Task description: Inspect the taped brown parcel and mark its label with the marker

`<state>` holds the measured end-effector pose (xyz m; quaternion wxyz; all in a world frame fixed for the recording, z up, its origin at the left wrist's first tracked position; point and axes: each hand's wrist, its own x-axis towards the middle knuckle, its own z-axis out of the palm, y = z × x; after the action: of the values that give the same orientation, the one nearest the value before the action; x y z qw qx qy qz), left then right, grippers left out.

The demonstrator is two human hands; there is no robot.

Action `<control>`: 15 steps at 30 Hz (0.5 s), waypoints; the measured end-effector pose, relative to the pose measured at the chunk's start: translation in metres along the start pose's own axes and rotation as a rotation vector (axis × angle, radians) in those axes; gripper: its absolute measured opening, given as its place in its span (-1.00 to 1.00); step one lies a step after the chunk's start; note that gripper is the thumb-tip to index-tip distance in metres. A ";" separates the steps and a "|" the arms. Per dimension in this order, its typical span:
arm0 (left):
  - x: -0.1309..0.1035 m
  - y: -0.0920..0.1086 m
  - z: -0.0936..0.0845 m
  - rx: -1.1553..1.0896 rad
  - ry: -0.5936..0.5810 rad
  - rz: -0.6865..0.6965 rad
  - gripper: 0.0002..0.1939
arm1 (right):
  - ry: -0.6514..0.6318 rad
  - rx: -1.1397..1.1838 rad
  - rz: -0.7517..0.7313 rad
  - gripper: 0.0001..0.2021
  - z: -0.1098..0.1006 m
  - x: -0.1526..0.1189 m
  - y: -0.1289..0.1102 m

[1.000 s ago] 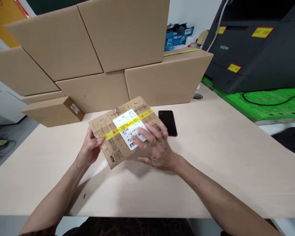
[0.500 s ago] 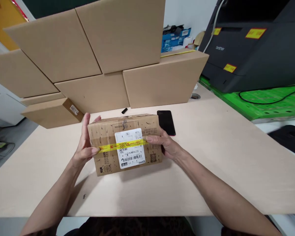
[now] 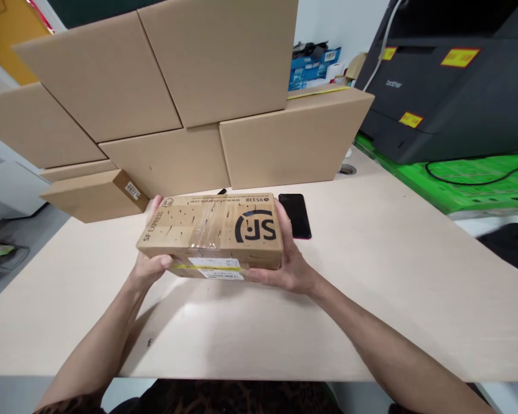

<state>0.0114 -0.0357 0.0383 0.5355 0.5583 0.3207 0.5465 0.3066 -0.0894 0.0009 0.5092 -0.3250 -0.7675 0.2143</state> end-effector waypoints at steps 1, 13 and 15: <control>0.000 0.004 -0.002 0.032 -0.001 0.038 0.33 | 0.006 0.044 0.013 -0.03 -0.002 0.000 -0.001; 0.006 0.011 -0.023 0.398 -0.248 0.381 0.43 | 0.060 0.198 0.134 0.23 -0.016 -0.004 0.009; 0.006 0.011 -0.021 0.336 -0.237 0.318 0.31 | 0.139 0.360 0.220 0.14 -0.012 -0.004 0.005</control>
<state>-0.0095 -0.0270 0.0464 0.3764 0.7432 0.2501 0.4934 0.3208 -0.0888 -0.0007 0.5841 -0.3247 -0.6400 0.3792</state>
